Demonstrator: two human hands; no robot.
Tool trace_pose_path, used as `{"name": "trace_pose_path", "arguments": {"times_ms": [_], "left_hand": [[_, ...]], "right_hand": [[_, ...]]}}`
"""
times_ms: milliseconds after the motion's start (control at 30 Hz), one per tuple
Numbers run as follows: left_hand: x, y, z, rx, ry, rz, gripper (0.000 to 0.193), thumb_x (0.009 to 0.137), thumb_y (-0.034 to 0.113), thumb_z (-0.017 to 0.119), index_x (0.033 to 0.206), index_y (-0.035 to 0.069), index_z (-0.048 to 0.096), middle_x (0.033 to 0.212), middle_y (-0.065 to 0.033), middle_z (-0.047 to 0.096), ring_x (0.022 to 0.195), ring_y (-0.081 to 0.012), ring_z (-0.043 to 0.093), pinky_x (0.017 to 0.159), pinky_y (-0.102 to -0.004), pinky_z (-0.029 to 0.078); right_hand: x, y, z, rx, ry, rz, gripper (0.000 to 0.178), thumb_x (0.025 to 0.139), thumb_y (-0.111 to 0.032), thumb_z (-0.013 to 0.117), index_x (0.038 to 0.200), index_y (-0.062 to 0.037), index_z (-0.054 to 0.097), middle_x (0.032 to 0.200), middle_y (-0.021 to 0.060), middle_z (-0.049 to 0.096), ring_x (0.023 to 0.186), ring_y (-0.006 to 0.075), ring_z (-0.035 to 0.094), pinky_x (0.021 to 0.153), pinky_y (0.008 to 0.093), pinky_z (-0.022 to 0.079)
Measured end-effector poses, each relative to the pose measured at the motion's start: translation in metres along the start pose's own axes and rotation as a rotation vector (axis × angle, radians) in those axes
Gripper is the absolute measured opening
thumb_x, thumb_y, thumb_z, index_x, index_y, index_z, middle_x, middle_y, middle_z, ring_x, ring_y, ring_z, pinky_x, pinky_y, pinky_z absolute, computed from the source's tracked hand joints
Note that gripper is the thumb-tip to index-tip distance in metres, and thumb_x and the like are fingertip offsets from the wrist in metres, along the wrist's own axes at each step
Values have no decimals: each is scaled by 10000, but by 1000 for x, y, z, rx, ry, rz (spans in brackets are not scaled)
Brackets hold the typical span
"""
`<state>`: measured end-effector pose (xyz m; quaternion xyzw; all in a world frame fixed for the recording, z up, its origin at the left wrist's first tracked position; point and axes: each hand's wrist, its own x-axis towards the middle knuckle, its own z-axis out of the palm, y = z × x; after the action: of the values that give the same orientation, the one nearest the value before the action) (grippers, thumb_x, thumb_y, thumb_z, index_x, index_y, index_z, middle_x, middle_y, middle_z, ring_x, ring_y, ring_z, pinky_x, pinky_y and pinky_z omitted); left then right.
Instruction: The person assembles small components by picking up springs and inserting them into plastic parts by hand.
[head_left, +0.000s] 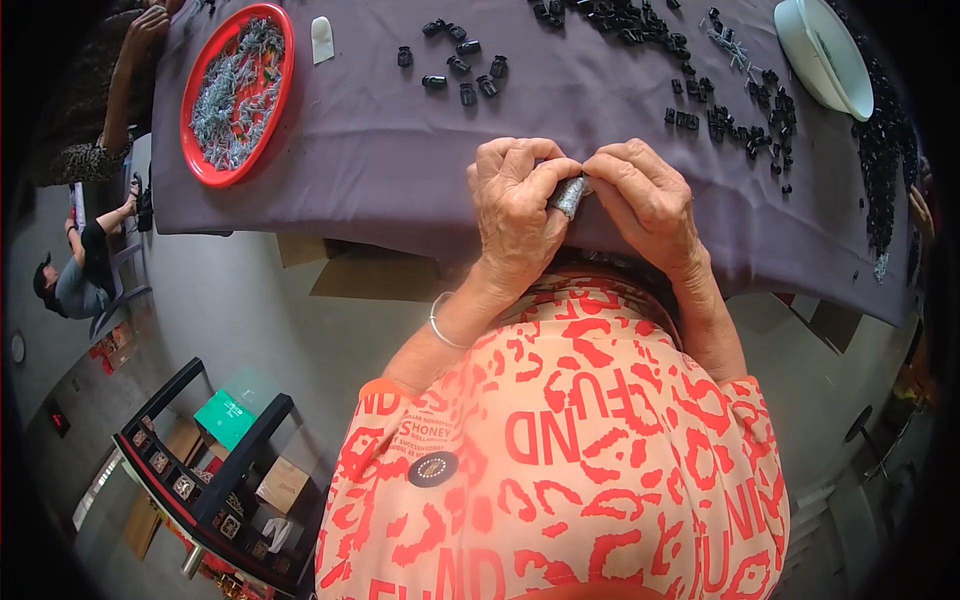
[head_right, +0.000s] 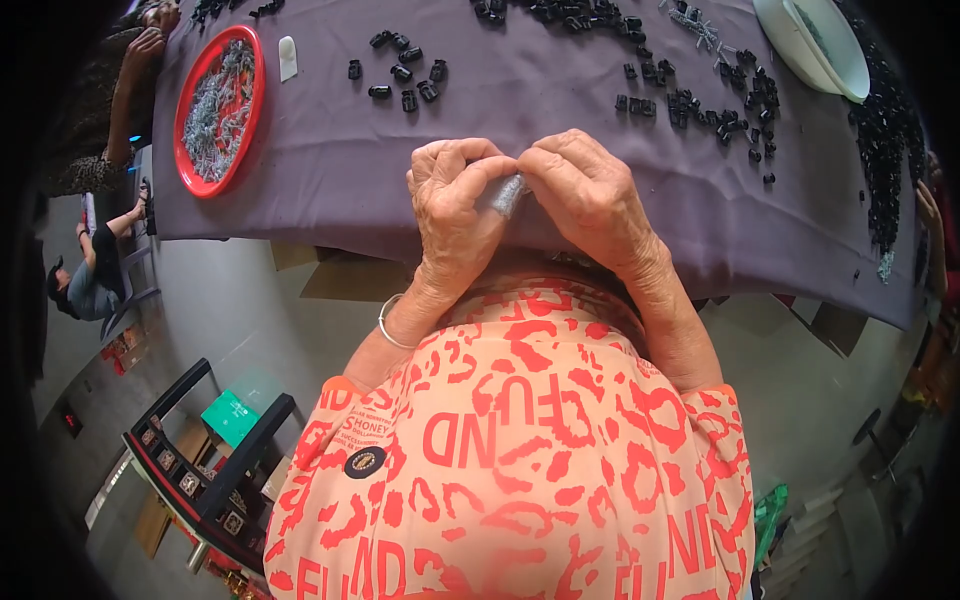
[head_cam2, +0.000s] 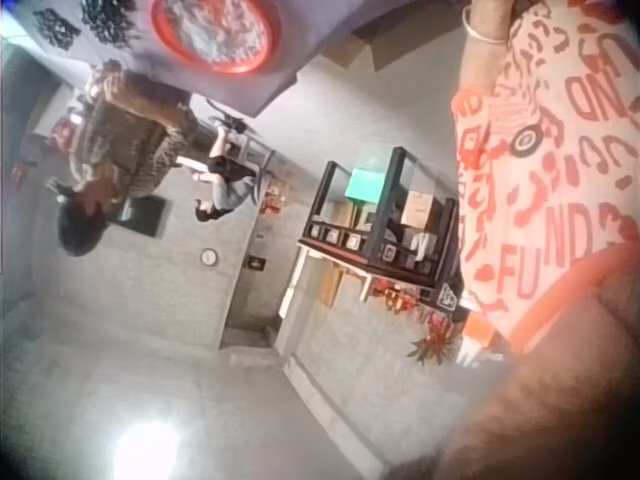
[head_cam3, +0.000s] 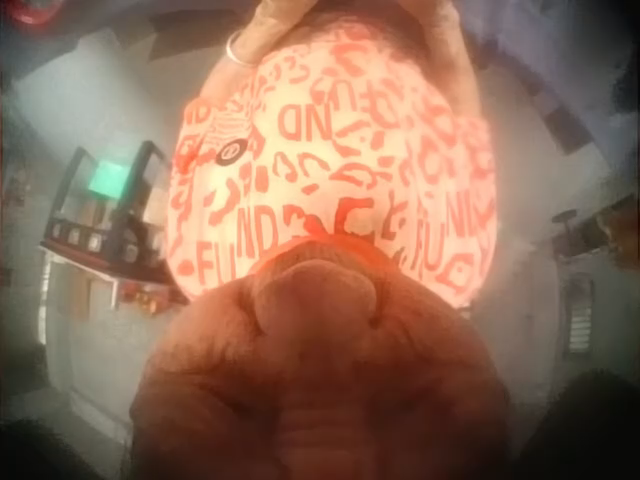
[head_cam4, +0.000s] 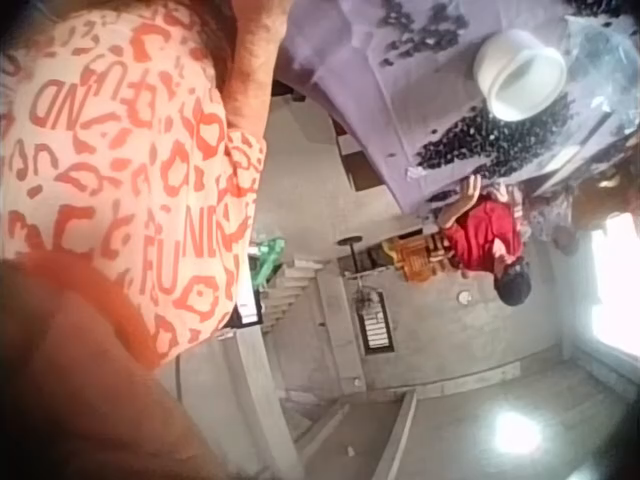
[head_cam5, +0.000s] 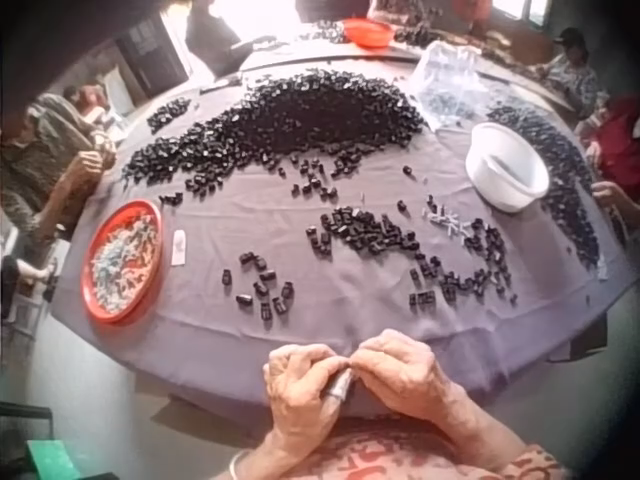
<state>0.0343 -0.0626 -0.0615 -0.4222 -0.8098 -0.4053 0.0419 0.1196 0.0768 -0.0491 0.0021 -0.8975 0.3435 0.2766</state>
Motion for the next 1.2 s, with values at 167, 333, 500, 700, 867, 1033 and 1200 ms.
{"name": "trace_pose_path", "arguments": {"times_ms": [167,333,500,700,867,1033,1200], "left_hand": [[1,1,-2,-16,-13,-9,187,643,60,710,814,130,677,896,27,597,916,-213,507,753,-346,363],[8,5,-22,-228,-105,-167,270,698,-3,673,959,61,660,917,-41,575,898,-247,525,796,-359,429],[23,12,-33,-865,-427,-749,177,847,51,620,1004,-31,628,851,-71,667,651,-107,636,541,-217,508],[34,4,-31,-888,-554,-899,173,859,109,656,991,-3,657,861,-65,680,695,-106,656,544,-186,512],[38,6,-35,-864,-592,-928,198,862,136,662,1001,-3,645,871,-62,676,716,-103,657,549,-185,513],[39,3,-34,-880,-647,-883,241,866,180,667,1018,-1,618,856,-63,666,733,-101,658,562,-184,513],[44,6,-36,-854,-667,-925,244,868,184,663,1018,-3,617,874,-65,665,735,-104,660,560,-183,509]], "right_hand": [[-4,6,1,177,-14,133,192,728,84,667,895,1,621,825,102,619,733,229,614,648,305,502],[-5,5,0,130,0,105,193,724,84,670,889,-2,620,833,101,623,739,229,616,649,304,502],[-6,7,0,139,9,101,205,717,89,656,895,-5,617,836,106,626,746,232,620,652,303,505],[-6,8,4,146,30,77,291,698,95,648,966,-7,607,836,100,631,748,223,624,659,302,509],[-10,4,4,266,3,257,444,685,97,652,1102,-24,558,817,75,606,724,195,601,655,295,502],[-11,8,6,129,16,108,467,683,97,654,1121,-31,553,805,59,584,705,176,579,645,285,497],[-10,6,6,148,49,112,456,683,83,670,1108,-29,550,816,75,598,710,192,592,651,301,502]]}}
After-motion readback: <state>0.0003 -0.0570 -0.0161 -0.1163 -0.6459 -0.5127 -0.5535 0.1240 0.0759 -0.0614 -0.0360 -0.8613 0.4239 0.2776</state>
